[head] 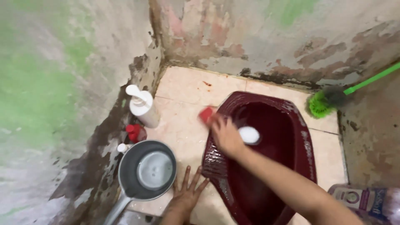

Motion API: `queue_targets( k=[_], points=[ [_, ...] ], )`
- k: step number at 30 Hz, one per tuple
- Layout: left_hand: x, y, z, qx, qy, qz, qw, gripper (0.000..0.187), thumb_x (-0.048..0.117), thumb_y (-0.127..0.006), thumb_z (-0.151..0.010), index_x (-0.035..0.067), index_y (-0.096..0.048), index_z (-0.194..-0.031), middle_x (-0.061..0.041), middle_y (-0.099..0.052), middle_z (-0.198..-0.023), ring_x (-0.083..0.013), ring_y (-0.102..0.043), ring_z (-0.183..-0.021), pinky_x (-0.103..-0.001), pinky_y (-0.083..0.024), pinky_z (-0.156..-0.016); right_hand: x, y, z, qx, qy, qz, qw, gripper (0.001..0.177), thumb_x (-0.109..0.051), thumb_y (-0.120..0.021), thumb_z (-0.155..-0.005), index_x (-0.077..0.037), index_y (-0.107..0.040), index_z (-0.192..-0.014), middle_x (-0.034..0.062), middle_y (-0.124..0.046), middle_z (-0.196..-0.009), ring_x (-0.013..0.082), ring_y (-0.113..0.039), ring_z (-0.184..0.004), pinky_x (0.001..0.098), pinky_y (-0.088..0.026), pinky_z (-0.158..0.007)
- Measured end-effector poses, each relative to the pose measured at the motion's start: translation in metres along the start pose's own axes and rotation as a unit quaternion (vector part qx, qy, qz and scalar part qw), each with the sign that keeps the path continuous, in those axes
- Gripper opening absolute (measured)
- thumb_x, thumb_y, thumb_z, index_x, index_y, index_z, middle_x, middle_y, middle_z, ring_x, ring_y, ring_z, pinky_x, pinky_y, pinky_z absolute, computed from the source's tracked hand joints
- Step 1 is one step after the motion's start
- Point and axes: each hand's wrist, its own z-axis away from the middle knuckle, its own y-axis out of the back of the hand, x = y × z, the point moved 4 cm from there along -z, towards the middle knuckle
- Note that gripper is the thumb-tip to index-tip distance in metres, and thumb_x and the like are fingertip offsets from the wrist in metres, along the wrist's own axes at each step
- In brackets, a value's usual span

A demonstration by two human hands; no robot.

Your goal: Scrubbing the floor and edges around a squat toilet using a sponge and cleaning liquid, then rinsing with water from a dipper.

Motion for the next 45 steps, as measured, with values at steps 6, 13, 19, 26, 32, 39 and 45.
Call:
queue_targets(
  k=[6,13,19,26,32,39,45],
  points=[
    [0.005,0.004,-0.003,-0.083,0.044,-0.017,0.995,0.159,0.001,-0.096,-0.055,0.029,0.012,-0.168,-0.011,0.041,-0.167,-0.0477,0.035,-0.149,-0.077,0.000,-0.112,0.031,-0.022,-0.007,-0.126,-0.080,-0.010,0.989,0.065,-0.011,-0.043,-0.103,-0.014,-0.028,-0.166,0.0200,-0.035,-0.149,0.0364,-0.057,-0.100,0.0459,-0.059,-0.073],
    [0.033,0.077,0.034,-0.154,0.077,0.003,0.985,0.149,0.005,-0.092,-0.062,0.031,0.012,-0.165,-0.007,0.037,-0.167,-0.0422,0.031,-0.153,-0.072,0.001,-0.124,-0.014,0.016,0.042,0.158,-0.027,0.055,0.986,0.059,-0.015,-0.048,-0.100,-0.005,-0.034,-0.156,0.0244,-0.038,-0.155,0.0425,-0.060,-0.106,0.0558,-0.055,-0.089],
    [-0.005,-0.023,-0.019,0.276,-0.011,-0.182,0.944,0.143,0.010,-0.095,-0.055,0.027,0.001,-0.160,-0.017,0.032,-0.166,-0.0535,0.027,-0.147,-0.087,-0.006,-0.102,-0.032,0.034,0.054,-0.061,-0.016,-0.082,0.995,0.069,-0.008,-0.053,-0.086,-0.013,-0.035,-0.152,0.0282,-0.037,-0.155,0.0492,-0.059,-0.099,0.0534,-0.057,-0.078],
    [0.020,0.035,0.020,-0.093,0.062,-0.068,0.991,0.169,0.029,-0.104,-0.047,0.029,0.016,-0.165,-0.014,0.036,-0.167,-0.0472,0.028,-0.152,-0.077,-0.003,-0.117,0.034,0.023,-0.026,-0.110,-0.241,-0.017,0.964,0.068,-0.018,-0.055,-0.095,-0.024,-0.031,-0.159,0.0119,-0.024,-0.166,0.0512,-0.052,-0.120,0.0543,-0.056,-0.090],
    [0.017,0.027,0.019,-0.035,0.054,-0.086,0.994,0.173,0.031,-0.106,-0.042,0.027,0.017,-0.164,-0.015,0.036,-0.166,-0.0472,0.027,-0.152,-0.077,-0.002,-0.116,-0.047,0.046,0.019,-0.164,0.012,0.009,0.986,0.080,-0.015,-0.054,-0.089,-0.029,-0.020,-0.159,0.0159,-0.019,-0.164,0.0504,-0.050,-0.117,0.0552,-0.057,-0.086],
    [0.019,0.032,0.018,-0.075,0.048,-0.050,0.995,0.175,0.028,-0.107,-0.042,0.028,0.018,-0.164,-0.014,0.039,-0.165,-0.0467,0.032,-0.151,-0.078,0.001,-0.116,0.030,0.019,-0.072,-0.126,-0.222,0.045,0.966,0.065,-0.020,-0.050,-0.098,-0.024,-0.031,-0.160,0.0071,-0.021,-0.168,0.0516,-0.047,-0.129,0.0571,-0.052,-0.095],
    [0.018,0.031,0.017,-0.094,0.044,-0.045,0.994,0.174,0.028,-0.106,-0.045,0.028,0.021,-0.164,-0.015,0.042,-0.165,-0.0472,0.034,-0.150,-0.078,0.000,-0.116,-0.047,0.012,-0.063,-0.158,-0.114,-0.074,0.978,0.062,-0.023,-0.044,-0.100,-0.017,-0.025,-0.159,0.0159,-0.020,-0.169,0.0465,-0.053,-0.114,0.0502,-0.055,-0.089]
  ],
)
